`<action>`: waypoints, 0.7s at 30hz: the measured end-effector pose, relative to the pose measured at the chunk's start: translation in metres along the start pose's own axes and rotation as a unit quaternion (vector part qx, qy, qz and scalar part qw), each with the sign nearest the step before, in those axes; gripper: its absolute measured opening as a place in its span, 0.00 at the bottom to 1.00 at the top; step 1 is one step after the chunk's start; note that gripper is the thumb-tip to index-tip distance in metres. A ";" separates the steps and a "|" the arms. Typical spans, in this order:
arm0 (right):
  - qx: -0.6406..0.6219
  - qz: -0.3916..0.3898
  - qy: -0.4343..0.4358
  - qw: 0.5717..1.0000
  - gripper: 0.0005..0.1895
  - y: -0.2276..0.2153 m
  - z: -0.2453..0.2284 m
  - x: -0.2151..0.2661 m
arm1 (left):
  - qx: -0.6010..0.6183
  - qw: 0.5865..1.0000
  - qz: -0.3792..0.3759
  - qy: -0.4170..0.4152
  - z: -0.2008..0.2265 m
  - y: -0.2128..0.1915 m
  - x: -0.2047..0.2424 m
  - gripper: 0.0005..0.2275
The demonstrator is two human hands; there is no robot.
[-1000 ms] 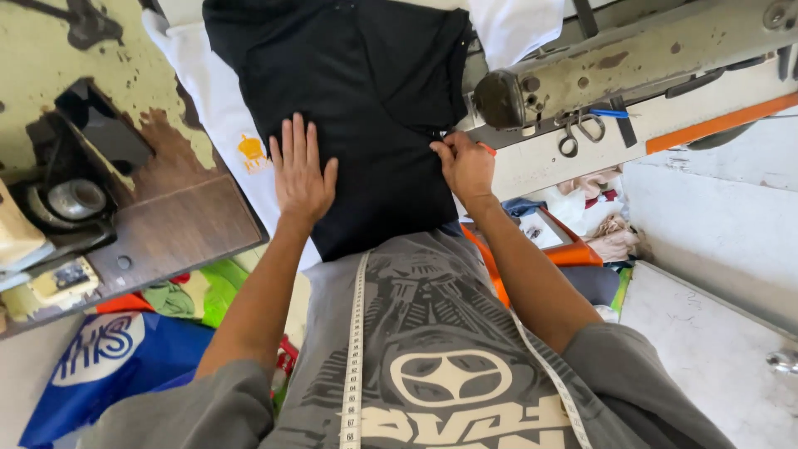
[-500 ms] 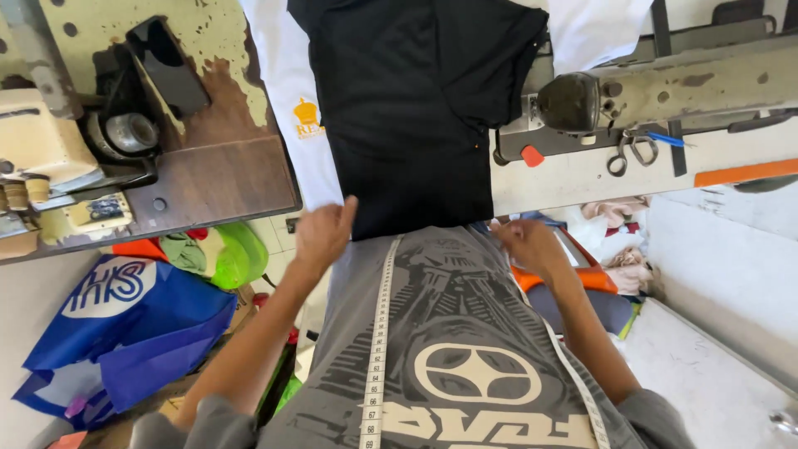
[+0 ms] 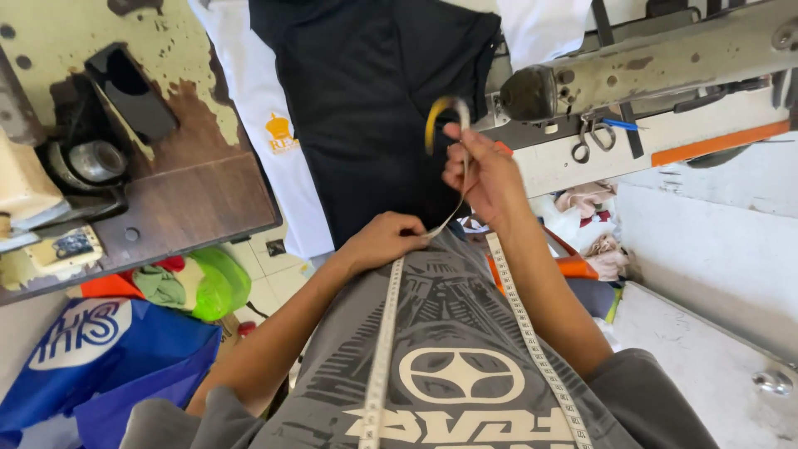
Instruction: The person measures a black garment and a white t-shirt using a tape measure and a ruler, marking the fabric with a pencil. They then use scissors to cut the white t-shirt along the marked lines.
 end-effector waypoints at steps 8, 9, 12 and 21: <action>0.079 0.038 -0.126 0.988 0.11 0.010 -0.032 0.015 | -0.037 0.994 0.106 0.012 -0.051 -0.043 0.012 0.11; 0.103 0.044 -0.128 0.985 0.11 0.011 -0.026 0.014 | -0.026 0.983 0.183 0.016 -0.057 -0.055 0.016 0.13; 0.148 0.027 -0.101 0.983 0.10 0.005 0.003 -0.001 | -0.228 0.866 0.430 0.116 -0.074 -0.083 0.029 0.05; 0.398 -0.051 -0.044 0.915 0.10 -0.028 0.118 -0.088 | -0.449 0.766 0.430 0.161 -0.084 -0.038 -0.001 0.25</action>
Point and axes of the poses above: each hand's wrist, its own x-axis away from the middle knuckle, its own y-axis out of the palm, z = x × y, the point moved 6 cm from there along -x, towards the middle knuckle, and after that the axes turned 1 degree about z, right-handed, at the moved point
